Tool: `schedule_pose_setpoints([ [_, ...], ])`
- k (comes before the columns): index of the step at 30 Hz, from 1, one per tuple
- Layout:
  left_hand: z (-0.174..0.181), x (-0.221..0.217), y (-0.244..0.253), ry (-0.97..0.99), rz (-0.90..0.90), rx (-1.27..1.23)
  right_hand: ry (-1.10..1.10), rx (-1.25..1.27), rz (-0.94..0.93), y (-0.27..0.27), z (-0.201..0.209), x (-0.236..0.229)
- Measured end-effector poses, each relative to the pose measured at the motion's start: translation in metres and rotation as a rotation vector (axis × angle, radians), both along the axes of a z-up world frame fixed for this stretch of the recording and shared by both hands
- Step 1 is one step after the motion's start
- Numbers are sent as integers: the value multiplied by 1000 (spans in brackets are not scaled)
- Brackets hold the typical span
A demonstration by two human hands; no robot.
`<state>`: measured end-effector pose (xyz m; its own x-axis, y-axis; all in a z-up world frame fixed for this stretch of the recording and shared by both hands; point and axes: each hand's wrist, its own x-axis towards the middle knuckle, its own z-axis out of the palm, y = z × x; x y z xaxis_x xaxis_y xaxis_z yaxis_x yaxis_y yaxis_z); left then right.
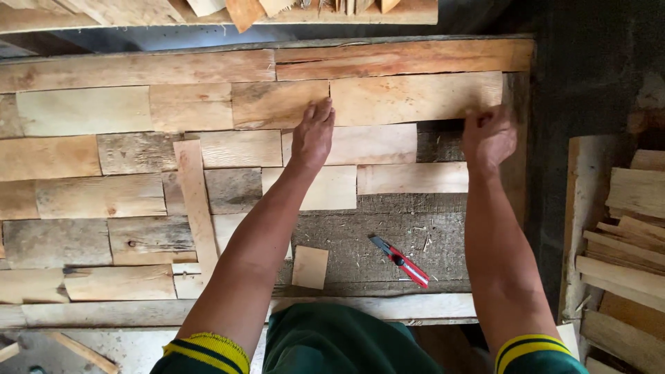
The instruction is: Fitting and trimming thin wood tiles onto a wooden panel to create a decorative surface.
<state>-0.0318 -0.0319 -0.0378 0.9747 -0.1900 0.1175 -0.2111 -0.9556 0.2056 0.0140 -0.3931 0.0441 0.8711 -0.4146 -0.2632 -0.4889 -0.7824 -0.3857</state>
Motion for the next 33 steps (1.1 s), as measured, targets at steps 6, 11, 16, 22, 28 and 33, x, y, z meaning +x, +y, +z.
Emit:
schedule_pose_setpoints([
  [6, 13, -2, 0, -7, 11, -33, -356, -167, 351, -41, -55, 4],
  [11, 10, -3, 0, -29, 5, -43, -259, -199, 317, -34, -48, 4],
  [16, 17, -3, 1, -51, -19, -55, -189, -304, 410, -42, -33, 5],
  [22, 23, -3, -2, -6, -10, -49, -218, -541, 722, -82, -59, 8],
  [28, 25, -3, -1, -12, -19, -49, -246, -273, 680, -83, -40, 6],
  [33, 26, -3, -1, -22, -22, -71, -328, -431, 861, -98, -59, 10],
])
